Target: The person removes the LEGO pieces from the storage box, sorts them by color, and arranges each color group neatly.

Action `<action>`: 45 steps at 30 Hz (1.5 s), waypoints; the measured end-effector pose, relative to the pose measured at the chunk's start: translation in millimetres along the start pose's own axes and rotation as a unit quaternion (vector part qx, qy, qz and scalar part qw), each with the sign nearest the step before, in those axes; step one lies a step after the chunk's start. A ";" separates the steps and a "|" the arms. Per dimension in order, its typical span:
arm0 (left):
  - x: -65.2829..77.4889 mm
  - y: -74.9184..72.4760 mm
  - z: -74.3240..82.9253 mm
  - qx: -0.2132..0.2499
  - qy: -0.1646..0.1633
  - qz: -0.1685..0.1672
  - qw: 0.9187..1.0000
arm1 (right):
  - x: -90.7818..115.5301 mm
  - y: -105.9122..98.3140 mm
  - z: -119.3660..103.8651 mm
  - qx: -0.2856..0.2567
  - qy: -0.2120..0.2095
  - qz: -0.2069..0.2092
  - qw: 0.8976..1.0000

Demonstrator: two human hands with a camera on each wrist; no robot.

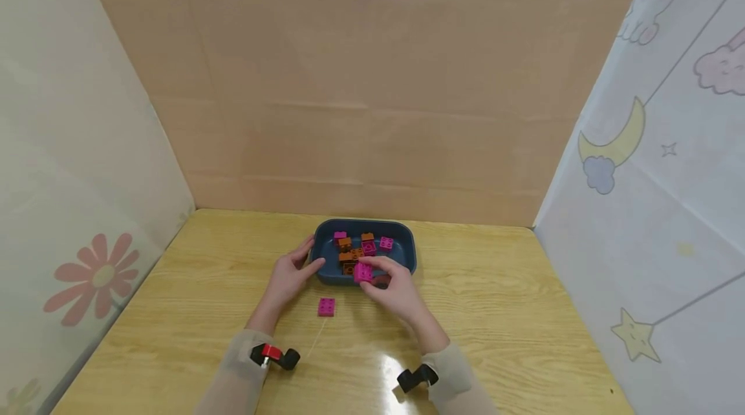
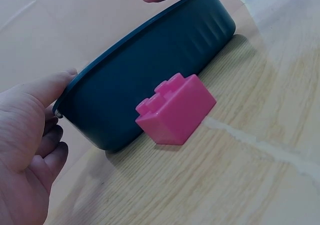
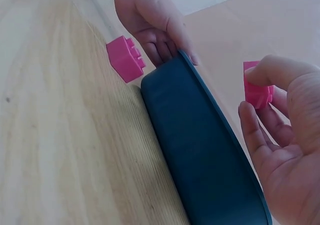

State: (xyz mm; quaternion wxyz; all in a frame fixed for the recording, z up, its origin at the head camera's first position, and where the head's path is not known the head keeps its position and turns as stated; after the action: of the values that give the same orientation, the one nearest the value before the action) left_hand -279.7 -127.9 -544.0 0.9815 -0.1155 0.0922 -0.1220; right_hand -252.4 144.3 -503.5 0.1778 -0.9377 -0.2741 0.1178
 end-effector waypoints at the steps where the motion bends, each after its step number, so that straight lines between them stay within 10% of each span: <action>1: -0.2 0.1 0.0 -0.001 0.001 -0.001 1.000 | 1.4 0.8 -0.1 -0.003 0.003 -0.001 1.000; 37: 0.4 0.1 2.8 0.003 -0.009 0.004 1.000 | 10.6 18.7 -6.0 0.011 -0.010 -0.085 0.996; 45: 0.0 0.2 2.2 -0.003 -0.009 0.001 1.000 | 9.2 28.7 2.0 0.024 0.045 -0.122 0.991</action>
State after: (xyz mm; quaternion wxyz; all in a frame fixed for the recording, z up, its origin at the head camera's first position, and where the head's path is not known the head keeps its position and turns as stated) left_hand -279.2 -127.3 -541.9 0.9820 -0.1193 0.0843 -0.1197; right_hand -231.9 127.4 -517.9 0.2258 -0.8969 -0.3755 0.0599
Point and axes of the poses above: each hand's wrist, its own x-axis away from the middle knuckle, its own y-axis out of the palm, z = x × y, the point moved 3 cm from there along -x, towards the middle knuckle, and after that the axes turned 12 degrees about -z, right-handed, at the moved point
